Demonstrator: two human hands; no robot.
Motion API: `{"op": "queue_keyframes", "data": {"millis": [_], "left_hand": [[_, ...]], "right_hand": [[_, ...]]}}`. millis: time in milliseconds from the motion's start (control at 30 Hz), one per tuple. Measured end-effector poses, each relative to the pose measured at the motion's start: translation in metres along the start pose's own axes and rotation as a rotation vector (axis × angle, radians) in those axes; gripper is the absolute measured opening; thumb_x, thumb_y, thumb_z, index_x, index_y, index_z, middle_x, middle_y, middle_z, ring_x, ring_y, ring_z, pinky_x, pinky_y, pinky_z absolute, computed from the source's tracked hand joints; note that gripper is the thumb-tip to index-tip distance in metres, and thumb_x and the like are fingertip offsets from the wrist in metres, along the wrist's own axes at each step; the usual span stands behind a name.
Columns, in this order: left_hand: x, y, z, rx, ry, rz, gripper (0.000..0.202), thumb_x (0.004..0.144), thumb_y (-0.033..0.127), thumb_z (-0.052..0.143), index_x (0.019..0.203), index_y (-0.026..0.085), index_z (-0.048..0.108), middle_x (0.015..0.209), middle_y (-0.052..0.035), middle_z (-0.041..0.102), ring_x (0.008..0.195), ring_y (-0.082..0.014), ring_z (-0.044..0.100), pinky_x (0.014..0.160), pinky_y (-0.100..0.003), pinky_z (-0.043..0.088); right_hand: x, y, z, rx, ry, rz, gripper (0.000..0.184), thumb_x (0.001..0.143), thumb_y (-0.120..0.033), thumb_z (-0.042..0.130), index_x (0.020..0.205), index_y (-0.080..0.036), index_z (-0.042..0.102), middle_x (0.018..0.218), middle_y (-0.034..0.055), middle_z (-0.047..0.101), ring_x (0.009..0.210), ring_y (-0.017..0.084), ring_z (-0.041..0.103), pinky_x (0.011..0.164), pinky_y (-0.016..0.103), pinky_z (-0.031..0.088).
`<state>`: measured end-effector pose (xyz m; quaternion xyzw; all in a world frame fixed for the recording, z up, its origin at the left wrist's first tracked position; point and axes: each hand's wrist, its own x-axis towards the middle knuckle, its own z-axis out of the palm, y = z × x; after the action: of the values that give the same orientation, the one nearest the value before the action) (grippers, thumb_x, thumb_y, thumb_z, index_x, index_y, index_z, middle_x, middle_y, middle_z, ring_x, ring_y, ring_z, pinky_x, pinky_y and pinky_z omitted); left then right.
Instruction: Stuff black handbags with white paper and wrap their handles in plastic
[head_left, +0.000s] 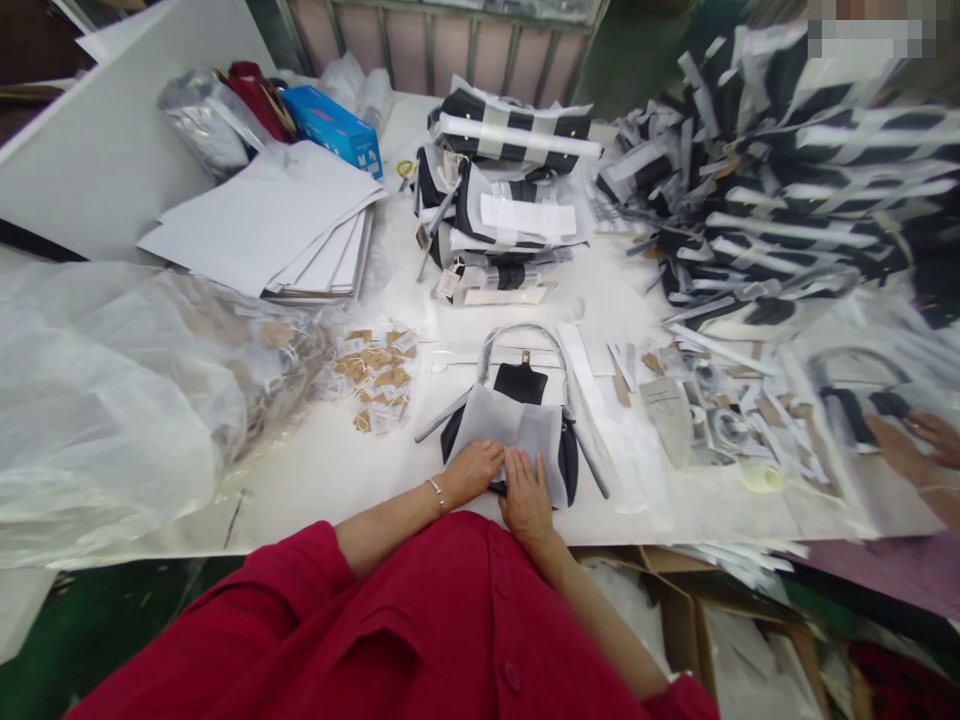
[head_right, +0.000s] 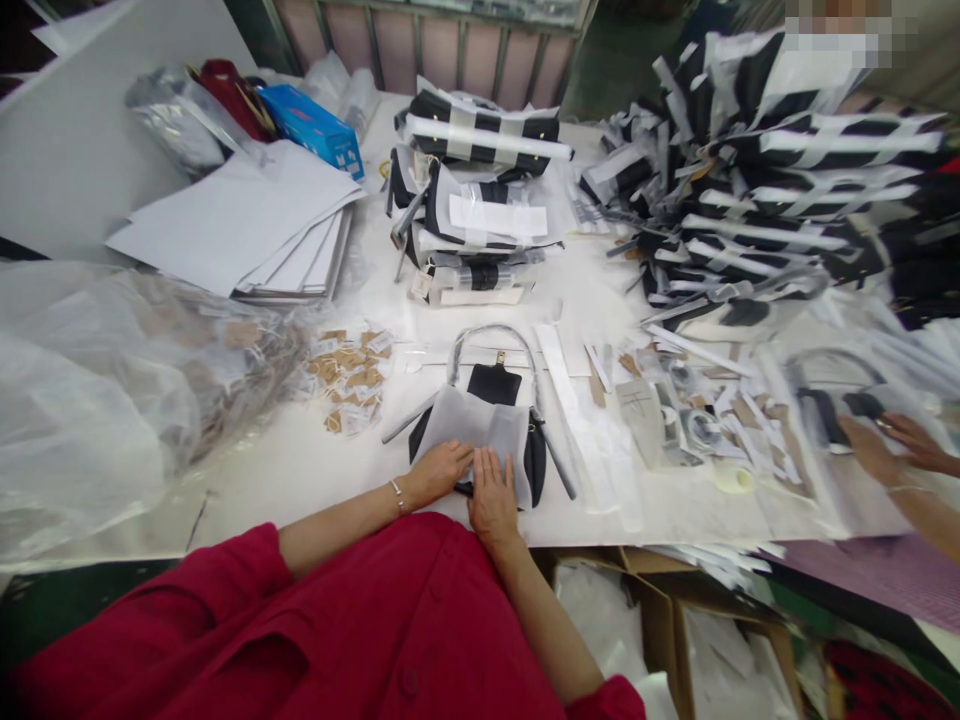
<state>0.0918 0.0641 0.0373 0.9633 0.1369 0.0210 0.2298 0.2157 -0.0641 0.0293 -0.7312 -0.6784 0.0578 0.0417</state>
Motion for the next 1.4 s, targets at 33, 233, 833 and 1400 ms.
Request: {"op": "queue_keyframes", "data": {"millis": [33,233,833,1400], "left_hand": [[-0.002,0.001,0.002,0.019,-0.006,0.008,0.025,0.096,0.014,0.041,0.116,0.012,0.056,0.112,-0.0125,0.059,0.099,-0.0224,0.054,0.087,-0.036,0.045],[0.002,-0.005,0.007,-0.022,0.01,0.012,0.024,0.098,0.018,0.039,0.107,0.012,0.061,0.103,-0.0112,0.062,0.096,-0.0204,0.055,0.089,-0.035,0.044],[0.018,-0.005,-0.014,-0.203,0.045,-0.111,0.023,0.09,0.036,0.061,0.109,0.023,0.065,0.116,-0.0032,0.059,0.106,-0.0198,0.051,0.094,-0.033,0.04],[0.038,0.0,-0.025,-0.216,-0.002,-0.215,0.031,0.084,0.031,0.064,0.111,0.017,0.056,0.109,-0.0058,0.061,0.101,-0.0222,0.054,0.088,-0.033,0.042]], "right_hand": [[-0.001,-0.002,0.001,-0.006,-0.007,0.005,0.077,0.08,-0.024,0.058,0.149,-0.007,0.029,0.15,0.0176,0.043,0.142,0.03,0.031,0.122,0.049,0.005],[0.0,0.002,0.0,0.11,-0.046,0.025,0.077,0.083,-0.036,0.058,0.149,-0.007,0.03,0.152,0.0179,0.039,0.144,0.029,0.031,0.121,0.048,0.013],[0.041,0.014,-0.038,0.011,-0.198,0.29,0.02,0.092,-0.024,0.05,0.097,-0.02,0.07,0.107,0.01,0.067,0.1,0.024,0.057,0.085,0.036,0.041],[0.066,0.051,-0.03,0.4,-0.286,0.455,0.012,0.079,-0.024,0.064,0.072,-0.024,0.073,0.077,0.0012,0.073,0.072,0.016,0.065,0.066,0.025,0.045]]}}
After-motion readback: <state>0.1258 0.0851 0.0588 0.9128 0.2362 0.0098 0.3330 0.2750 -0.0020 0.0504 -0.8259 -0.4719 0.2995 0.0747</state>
